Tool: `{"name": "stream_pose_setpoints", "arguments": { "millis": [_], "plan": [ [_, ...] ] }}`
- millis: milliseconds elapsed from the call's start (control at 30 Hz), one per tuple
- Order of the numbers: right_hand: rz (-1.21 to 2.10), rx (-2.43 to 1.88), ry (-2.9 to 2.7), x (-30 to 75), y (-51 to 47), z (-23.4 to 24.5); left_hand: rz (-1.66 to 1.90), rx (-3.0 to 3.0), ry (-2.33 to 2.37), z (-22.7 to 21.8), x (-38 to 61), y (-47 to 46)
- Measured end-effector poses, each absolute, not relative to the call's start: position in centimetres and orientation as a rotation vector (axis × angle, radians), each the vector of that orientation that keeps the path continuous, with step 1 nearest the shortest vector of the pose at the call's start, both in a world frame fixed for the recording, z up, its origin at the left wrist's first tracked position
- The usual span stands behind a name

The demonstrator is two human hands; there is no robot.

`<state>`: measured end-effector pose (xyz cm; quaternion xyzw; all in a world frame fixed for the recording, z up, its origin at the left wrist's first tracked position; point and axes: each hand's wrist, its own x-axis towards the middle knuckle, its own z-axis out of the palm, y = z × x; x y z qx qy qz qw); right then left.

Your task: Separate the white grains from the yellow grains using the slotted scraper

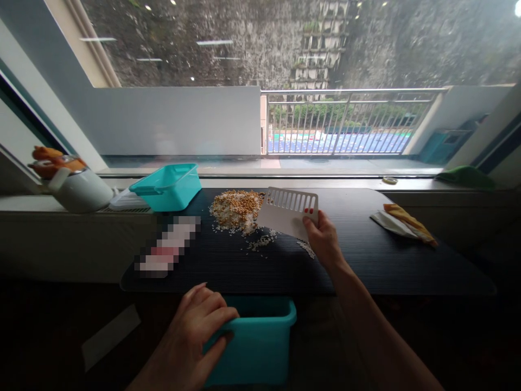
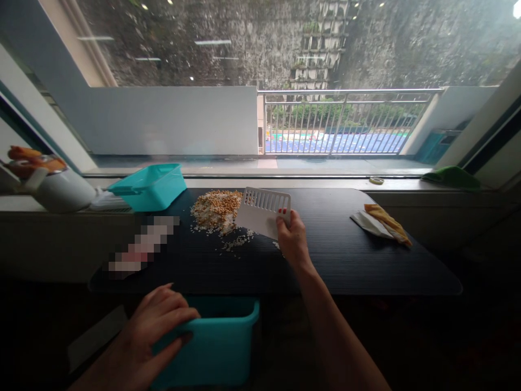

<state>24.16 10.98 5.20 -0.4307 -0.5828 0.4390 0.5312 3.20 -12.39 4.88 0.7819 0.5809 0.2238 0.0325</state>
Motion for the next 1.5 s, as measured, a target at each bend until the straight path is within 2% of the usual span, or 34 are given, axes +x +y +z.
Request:
{"name": "stream_pose_setpoints", "arguments": {
  "millis": [1500],
  "plan": [
    [1.287, -1.029, -1.348, 25.5, 8.3, 5.9, 0.686, 2.362, 1.822, 5.2, 3.0, -12.5]
  ]
}}
